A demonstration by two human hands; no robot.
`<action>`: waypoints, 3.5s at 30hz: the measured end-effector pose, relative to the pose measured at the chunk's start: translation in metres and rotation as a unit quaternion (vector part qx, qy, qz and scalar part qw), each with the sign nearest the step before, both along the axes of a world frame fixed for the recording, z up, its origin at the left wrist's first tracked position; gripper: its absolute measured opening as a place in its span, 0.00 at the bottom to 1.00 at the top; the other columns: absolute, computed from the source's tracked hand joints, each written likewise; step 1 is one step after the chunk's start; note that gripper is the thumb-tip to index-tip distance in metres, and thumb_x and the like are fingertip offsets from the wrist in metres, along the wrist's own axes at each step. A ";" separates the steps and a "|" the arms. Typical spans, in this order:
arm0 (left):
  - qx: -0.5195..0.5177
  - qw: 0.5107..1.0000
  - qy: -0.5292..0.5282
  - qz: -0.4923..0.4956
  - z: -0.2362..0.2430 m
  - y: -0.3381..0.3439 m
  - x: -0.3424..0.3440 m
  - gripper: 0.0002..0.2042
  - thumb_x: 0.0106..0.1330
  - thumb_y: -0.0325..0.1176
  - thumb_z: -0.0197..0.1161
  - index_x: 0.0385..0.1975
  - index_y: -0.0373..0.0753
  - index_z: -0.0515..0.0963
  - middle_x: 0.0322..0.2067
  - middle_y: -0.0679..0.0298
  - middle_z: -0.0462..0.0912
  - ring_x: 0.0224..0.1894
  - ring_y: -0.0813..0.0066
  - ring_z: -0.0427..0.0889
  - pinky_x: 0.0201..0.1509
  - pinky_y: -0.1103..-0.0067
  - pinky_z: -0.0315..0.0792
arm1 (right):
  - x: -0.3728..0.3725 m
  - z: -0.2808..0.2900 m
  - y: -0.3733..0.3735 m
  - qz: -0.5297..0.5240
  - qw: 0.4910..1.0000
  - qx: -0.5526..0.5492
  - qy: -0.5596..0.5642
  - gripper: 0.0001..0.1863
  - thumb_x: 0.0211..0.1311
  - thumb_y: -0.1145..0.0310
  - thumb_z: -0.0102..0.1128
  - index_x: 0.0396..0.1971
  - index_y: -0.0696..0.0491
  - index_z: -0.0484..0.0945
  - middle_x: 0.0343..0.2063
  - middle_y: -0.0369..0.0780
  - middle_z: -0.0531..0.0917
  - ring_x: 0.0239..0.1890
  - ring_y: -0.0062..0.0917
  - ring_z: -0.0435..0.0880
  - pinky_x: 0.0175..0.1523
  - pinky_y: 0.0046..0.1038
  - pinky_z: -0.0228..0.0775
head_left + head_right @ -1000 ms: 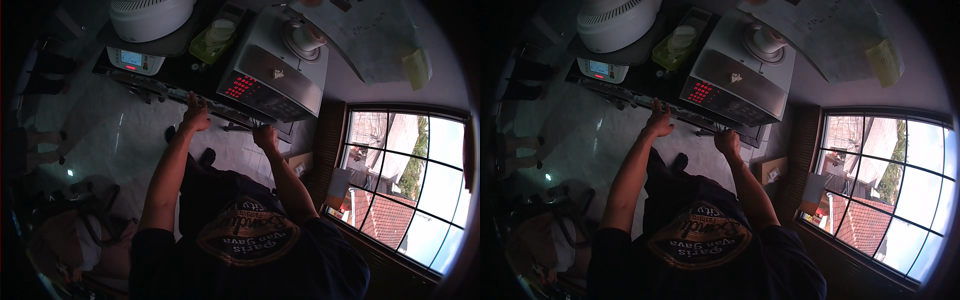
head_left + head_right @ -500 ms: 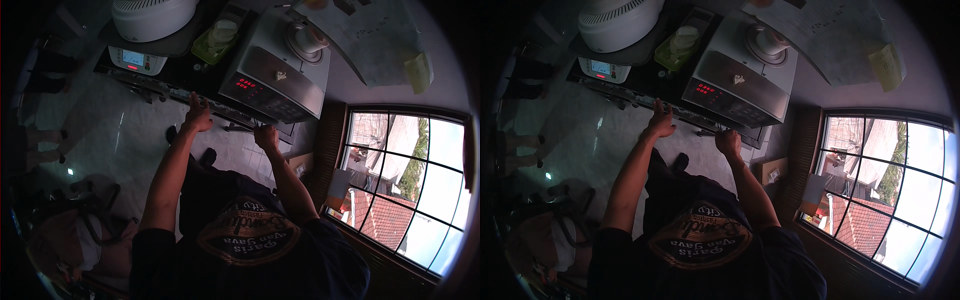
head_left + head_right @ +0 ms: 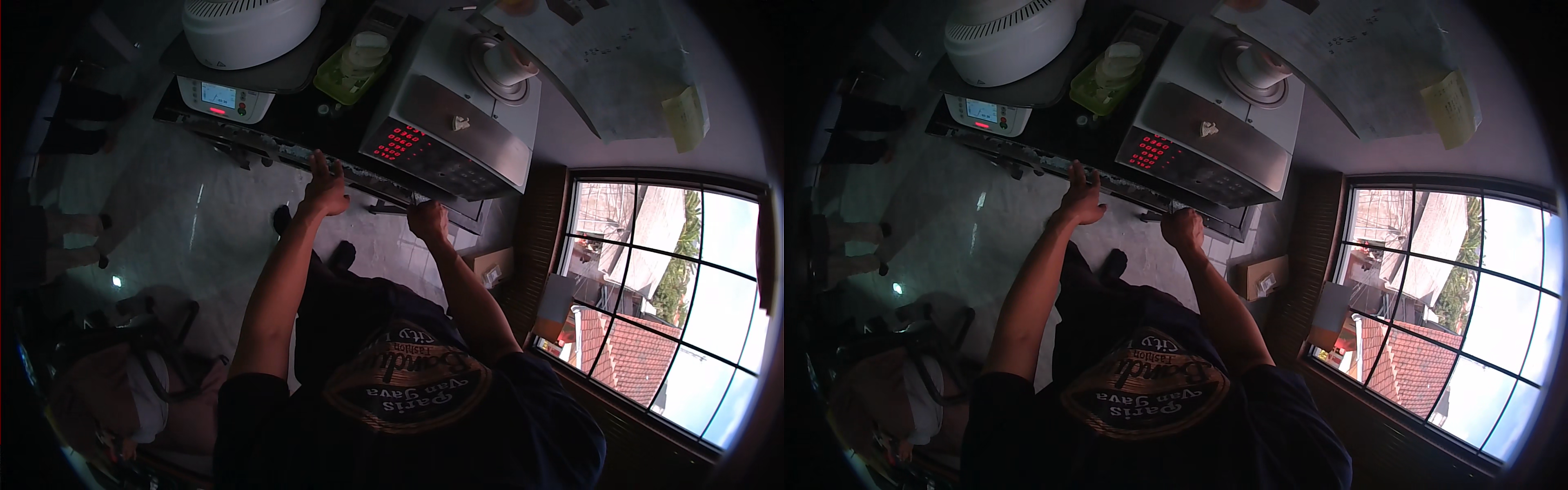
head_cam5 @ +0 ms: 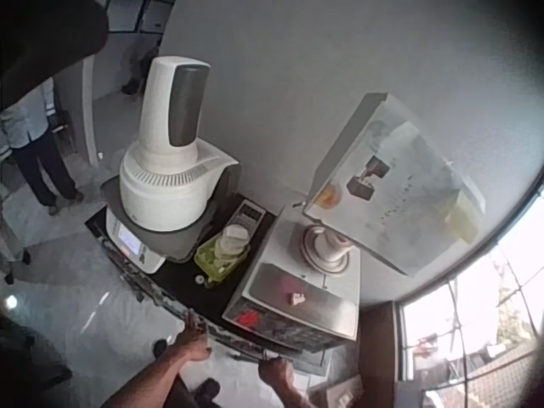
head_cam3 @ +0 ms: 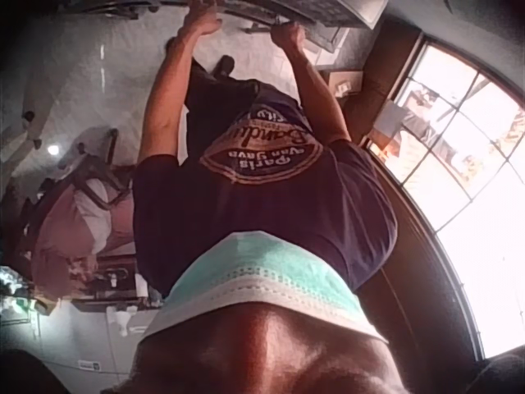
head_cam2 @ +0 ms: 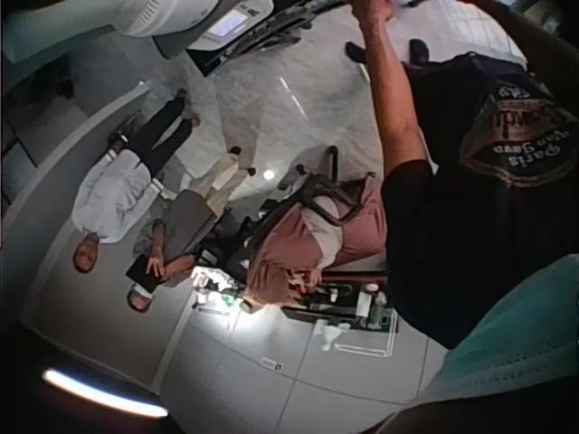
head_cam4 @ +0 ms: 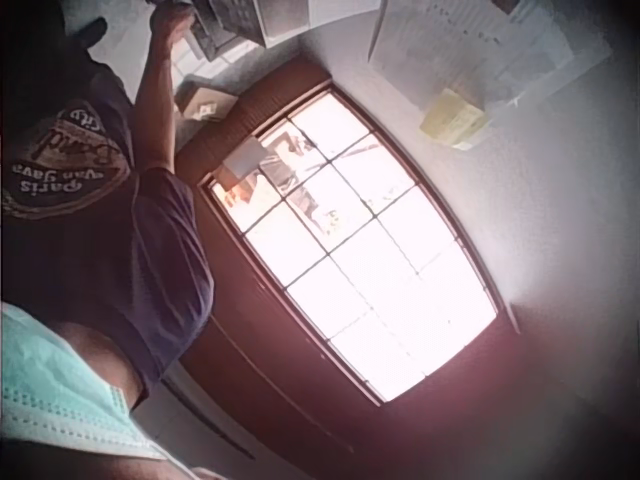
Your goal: The person operates a dental machine, walks to a workbench, and cleans and carves a dental cast model using a brush, tweezers, and a carving tool.
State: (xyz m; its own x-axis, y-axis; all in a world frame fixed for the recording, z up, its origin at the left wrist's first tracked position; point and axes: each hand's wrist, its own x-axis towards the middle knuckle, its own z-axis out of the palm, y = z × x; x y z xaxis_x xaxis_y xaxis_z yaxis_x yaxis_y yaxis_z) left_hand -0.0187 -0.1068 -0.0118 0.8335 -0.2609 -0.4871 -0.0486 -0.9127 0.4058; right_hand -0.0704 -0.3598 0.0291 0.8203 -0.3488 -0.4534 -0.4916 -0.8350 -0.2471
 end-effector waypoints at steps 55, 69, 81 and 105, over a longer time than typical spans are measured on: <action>0.000 1.000 -0.005 -0.002 0.002 0.001 0.000 0.49 0.63 0.46 0.70 0.77 0.34 0.46 0.75 0.28 0.27 0.78 0.30 0.31 0.78 0.58 0.55 | -0.021 -0.008 -0.040 -0.015 1.000 0.002 -0.025 0.19 0.58 0.57 0.63 0.30 0.61 0.85 0.36 0.59 0.86 0.45 0.54 0.86 0.51 0.48 0.78; 0.006 1.000 0.004 -0.013 0.003 0.002 0.000 0.49 0.64 0.46 0.69 0.78 0.35 0.45 0.75 0.28 0.26 0.79 0.30 0.31 0.79 0.59 0.54 | -0.020 -0.016 -0.039 -0.041 0.999 0.015 -0.011 0.20 0.57 0.56 0.63 0.30 0.61 0.86 0.38 0.60 0.86 0.48 0.55 0.85 0.53 0.48 0.77; 0.012 1.000 0.009 -0.020 0.005 0.001 0.003 0.49 0.65 0.46 0.69 0.78 0.33 0.44 0.74 0.27 0.26 0.78 0.29 0.30 0.79 0.58 0.51 | -0.028 -0.051 -0.050 0.100 0.989 -0.070 -0.080 0.19 0.63 0.58 0.59 0.26 0.60 0.85 0.34 0.57 0.86 0.42 0.54 0.87 0.48 0.48 0.80; 0.045 0.998 0.020 -0.046 0.004 0.000 0.007 0.50 0.65 0.49 0.69 0.78 0.33 0.44 0.73 0.24 0.27 0.77 0.26 0.32 0.78 0.56 0.54 | -0.044 0.007 -0.020 0.103 0.963 0.093 -0.231 0.10 0.64 0.65 0.65 0.36 0.56 0.84 0.28 0.51 0.85 0.35 0.52 0.85 0.37 0.47 0.74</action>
